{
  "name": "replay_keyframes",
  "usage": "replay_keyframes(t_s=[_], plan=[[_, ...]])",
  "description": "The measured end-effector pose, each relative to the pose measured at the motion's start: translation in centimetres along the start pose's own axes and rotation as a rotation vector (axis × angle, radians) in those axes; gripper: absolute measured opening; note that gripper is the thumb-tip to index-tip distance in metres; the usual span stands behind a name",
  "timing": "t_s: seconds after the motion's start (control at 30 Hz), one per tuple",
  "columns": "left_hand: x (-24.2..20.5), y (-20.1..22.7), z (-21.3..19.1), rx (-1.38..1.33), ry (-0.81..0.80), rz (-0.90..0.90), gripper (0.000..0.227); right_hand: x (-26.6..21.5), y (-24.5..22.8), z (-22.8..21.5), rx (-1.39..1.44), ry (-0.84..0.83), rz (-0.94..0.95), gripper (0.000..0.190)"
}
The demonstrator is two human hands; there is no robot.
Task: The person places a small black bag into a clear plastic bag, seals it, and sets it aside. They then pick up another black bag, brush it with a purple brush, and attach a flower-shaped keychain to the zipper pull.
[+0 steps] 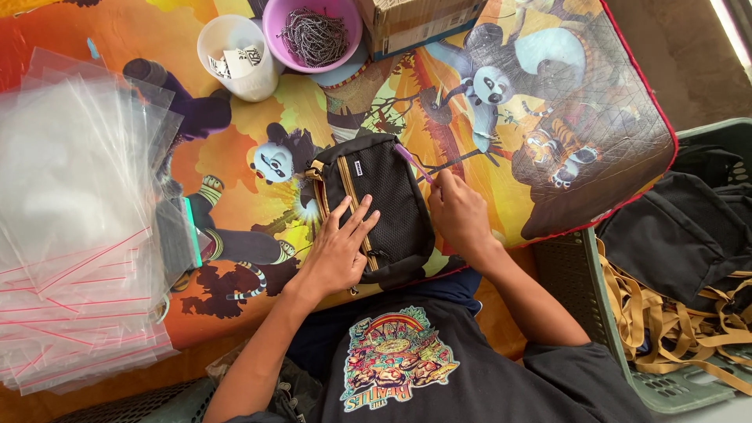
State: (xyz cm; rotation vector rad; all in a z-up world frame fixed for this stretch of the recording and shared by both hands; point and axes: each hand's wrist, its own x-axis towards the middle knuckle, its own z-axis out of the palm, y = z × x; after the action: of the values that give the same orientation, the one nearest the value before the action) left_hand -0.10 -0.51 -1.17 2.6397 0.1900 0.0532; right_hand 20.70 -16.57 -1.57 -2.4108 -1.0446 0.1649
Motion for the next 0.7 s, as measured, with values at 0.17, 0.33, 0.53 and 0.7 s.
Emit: replay_keyframes(t_s=[0.17,0.33,0.53,0.7], plan=[[0.0,0.0,0.2,0.014,0.007,-0.008,0.084,1.9,-0.8,2.5,-0.05,0.015,0.039,0.006],[-0.2,0.3,0.1,0.024,0.011,-0.006,0.084,2.5,0.1,2.9,0.021,0.039,0.004,0.007],[0.0,0.6,0.3,0.09,0.004,-0.024,0.085,-3.9,0.8,-0.4,-0.238,0.025,-0.076,0.005],[0.2,1.1,-0.1,0.07,-0.057,-0.068,0.087,-10.9,1.6,-2.3,-0.395,-0.017,-0.067,0.008]])
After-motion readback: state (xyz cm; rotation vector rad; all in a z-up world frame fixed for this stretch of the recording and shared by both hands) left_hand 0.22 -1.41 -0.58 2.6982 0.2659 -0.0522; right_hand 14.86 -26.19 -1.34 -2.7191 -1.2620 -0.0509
